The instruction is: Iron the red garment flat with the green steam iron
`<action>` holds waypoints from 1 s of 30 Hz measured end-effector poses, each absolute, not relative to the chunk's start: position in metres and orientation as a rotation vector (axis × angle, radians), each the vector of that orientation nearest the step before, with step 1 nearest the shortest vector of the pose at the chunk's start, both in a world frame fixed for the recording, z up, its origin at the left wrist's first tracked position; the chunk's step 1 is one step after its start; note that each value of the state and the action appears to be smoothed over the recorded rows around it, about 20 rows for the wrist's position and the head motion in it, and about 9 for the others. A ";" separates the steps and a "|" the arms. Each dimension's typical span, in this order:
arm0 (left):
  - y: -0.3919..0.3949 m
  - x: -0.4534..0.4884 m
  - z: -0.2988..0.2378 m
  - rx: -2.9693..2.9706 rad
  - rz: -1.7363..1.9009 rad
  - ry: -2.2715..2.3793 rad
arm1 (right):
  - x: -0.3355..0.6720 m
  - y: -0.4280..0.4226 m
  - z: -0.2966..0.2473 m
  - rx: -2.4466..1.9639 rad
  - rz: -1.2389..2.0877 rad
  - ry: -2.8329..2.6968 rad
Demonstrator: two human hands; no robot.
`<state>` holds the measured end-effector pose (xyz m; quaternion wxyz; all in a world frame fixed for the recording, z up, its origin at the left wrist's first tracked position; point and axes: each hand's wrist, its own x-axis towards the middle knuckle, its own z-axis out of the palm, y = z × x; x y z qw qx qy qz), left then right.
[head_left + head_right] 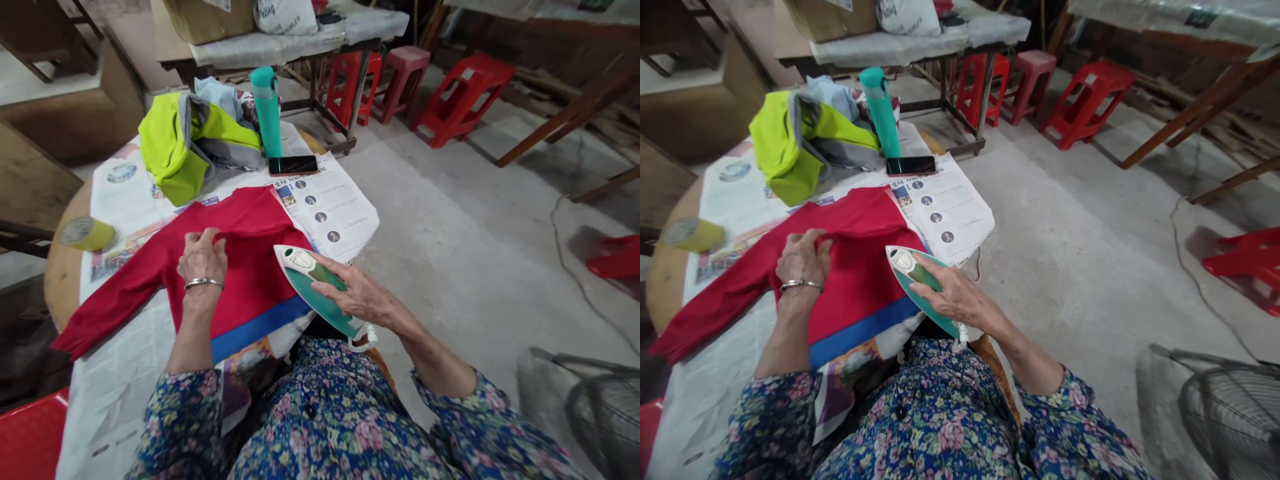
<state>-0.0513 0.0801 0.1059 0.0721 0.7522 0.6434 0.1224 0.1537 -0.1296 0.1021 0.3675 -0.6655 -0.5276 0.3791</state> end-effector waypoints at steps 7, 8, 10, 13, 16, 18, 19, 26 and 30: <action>0.099 0.089 0.148 2.517 0.730 1.171 | 0.153 -0.133 0.103 -1.708 0.966 -1.374; 0.096 0.114 0.148 2.556 0.709 1.061 | 0.154 -0.133 0.104 -1.709 0.964 -1.370; 0.091 0.157 0.142 2.634 0.673 0.842 | 0.153 -0.133 0.104 -1.696 0.961 -1.374; 0.090 0.183 0.121 2.660 0.684 0.663 | 0.153 -0.133 0.104 -1.672 0.963 -1.369; 0.105 0.154 0.096 2.603 0.761 0.673 | 0.154 -0.132 0.103 -1.667 0.982 -1.344; 0.118 0.112 0.079 2.547 0.730 0.787 | 0.154 -0.132 0.102 -1.663 0.995 -1.335; 0.122 0.089 0.070 2.525 0.706 0.857 | 0.154 -0.132 0.101 -1.662 0.996 -1.327; 0.096 -0.009 0.003 2.569 0.461 1.034 | 0.156 -0.133 0.097 -1.639 1.131 -1.120; 0.067 -0.013 -0.011 2.757 0.293 1.011 | 0.161 -0.119 0.110 -1.635 1.016 -1.062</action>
